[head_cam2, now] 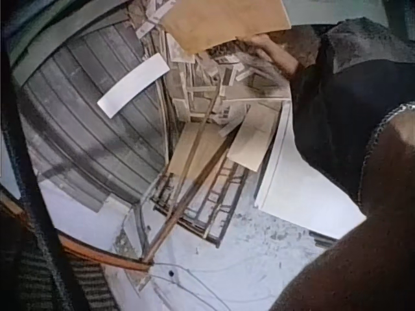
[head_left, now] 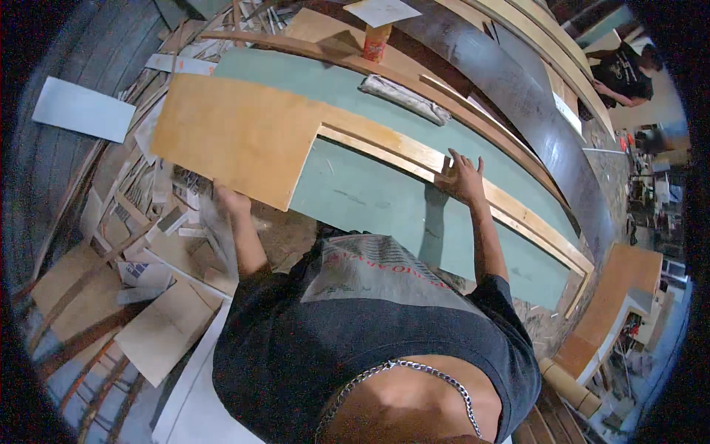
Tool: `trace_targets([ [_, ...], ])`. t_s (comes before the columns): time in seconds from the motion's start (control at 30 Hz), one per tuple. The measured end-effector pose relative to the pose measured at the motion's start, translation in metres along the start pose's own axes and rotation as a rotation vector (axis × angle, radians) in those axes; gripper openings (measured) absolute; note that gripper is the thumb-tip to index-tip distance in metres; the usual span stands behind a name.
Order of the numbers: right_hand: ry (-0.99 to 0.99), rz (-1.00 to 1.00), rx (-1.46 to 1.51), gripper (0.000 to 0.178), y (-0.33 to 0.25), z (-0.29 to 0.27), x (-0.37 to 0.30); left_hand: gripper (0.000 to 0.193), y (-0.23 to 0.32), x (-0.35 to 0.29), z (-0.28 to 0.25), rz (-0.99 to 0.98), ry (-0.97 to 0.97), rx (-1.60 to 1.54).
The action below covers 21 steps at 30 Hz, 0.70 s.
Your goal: The person applies a liquid substance from a bottle onto a wooden board and spreads it across the surface with a small scrap of wood, then repeats the process on a second wooden panel.
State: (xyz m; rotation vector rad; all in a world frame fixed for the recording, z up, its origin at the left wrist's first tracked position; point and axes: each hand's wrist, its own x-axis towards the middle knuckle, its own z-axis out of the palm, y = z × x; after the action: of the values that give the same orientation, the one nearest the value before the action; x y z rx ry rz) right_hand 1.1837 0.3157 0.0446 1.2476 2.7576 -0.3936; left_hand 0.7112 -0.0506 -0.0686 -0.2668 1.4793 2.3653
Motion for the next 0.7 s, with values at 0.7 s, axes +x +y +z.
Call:
trace_targets([
  [0.7, 0.141, -0.150, 0.302, 0.073, 0.028, 0.014, 0.021, 0.059, -0.009, 0.026, -0.037, 0.550, -0.284, 0.461],
])
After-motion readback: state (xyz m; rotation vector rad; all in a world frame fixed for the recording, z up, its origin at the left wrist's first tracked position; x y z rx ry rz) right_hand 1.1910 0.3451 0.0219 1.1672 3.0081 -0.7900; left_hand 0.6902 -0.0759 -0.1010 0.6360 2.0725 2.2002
